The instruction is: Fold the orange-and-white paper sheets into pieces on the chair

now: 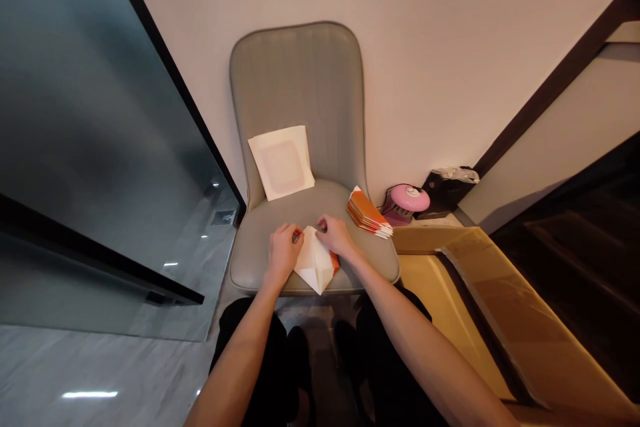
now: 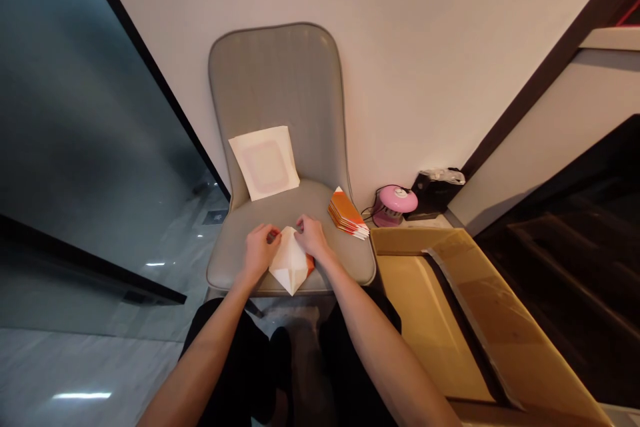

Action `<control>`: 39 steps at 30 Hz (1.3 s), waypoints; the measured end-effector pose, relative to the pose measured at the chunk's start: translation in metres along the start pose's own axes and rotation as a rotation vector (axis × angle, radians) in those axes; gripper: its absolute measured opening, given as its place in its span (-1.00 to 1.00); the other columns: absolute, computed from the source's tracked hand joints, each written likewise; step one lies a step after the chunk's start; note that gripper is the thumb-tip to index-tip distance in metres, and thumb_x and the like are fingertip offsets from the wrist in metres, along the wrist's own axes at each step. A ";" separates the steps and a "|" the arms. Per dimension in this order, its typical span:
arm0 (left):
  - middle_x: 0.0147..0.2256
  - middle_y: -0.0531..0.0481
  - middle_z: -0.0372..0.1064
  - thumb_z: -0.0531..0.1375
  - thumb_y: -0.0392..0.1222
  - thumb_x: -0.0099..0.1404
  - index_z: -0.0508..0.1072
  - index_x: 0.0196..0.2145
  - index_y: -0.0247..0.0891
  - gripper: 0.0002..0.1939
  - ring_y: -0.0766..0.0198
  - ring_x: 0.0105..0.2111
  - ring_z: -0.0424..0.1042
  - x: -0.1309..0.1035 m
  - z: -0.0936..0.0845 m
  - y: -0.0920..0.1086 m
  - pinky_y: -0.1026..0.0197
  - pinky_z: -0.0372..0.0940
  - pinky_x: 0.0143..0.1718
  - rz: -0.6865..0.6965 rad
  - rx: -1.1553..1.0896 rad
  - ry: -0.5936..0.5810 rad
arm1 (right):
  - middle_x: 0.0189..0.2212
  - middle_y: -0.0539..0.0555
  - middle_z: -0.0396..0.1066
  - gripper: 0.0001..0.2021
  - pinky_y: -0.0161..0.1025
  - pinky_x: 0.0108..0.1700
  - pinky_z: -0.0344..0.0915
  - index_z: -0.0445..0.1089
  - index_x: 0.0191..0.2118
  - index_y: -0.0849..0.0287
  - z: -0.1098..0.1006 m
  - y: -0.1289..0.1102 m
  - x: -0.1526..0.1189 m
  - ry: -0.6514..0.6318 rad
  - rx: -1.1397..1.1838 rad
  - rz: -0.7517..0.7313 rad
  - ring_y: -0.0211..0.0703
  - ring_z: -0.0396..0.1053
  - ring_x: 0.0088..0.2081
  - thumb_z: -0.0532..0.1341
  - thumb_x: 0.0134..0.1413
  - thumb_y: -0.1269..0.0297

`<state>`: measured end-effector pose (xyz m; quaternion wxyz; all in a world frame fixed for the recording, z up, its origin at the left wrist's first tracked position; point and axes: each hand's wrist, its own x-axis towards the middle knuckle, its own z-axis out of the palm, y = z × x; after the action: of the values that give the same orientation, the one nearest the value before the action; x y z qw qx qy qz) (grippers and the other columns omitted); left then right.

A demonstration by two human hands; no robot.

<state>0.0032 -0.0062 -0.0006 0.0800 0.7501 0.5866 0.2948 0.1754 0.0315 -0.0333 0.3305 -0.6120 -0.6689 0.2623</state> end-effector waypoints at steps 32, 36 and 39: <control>-0.22 -0.07 0.42 0.11 -0.29 0.39 0.58 -0.23 -0.19 -0.78 0.18 -0.19 0.39 0.003 -0.014 -0.003 0.17 0.26 -0.12 0.207 -0.003 -0.304 | -0.30 0.11 0.58 -0.74 -0.34 -0.20 0.24 0.56 -0.17 0.21 -0.013 -0.010 -0.010 -0.196 -0.137 -0.132 -0.19 0.45 -0.26 0.22 0.07 0.58; -0.24 -0.07 0.41 0.11 -0.28 0.40 0.58 -0.23 -0.20 -0.78 0.19 -0.21 0.39 0.003 -0.013 -0.005 0.17 0.25 -0.14 0.222 -0.004 -0.300 | -0.27 0.13 0.59 -0.73 -0.34 -0.20 0.25 0.57 -0.18 0.21 -0.016 -0.011 -0.012 -0.213 -0.118 -0.138 -0.17 0.47 -0.24 0.22 0.05 0.59; -0.24 -0.07 0.40 0.11 -0.28 0.41 0.57 -0.24 -0.21 -0.79 0.18 -0.21 0.38 0.003 -0.013 -0.005 0.17 0.24 -0.17 0.231 0.009 -0.299 | -0.26 0.13 0.59 -0.72 -0.33 -0.19 0.26 0.58 -0.17 0.22 -0.017 -0.011 -0.012 -0.217 -0.113 -0.132 -0.16 0.48 -0.23 0.21 0.05 0.60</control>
<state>-0.0079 -0.0045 0.0086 0.1283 0.8483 0.4794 0.1846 0.1819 0.0171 -0.0158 0.2377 -0.5523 -0.7532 0.2668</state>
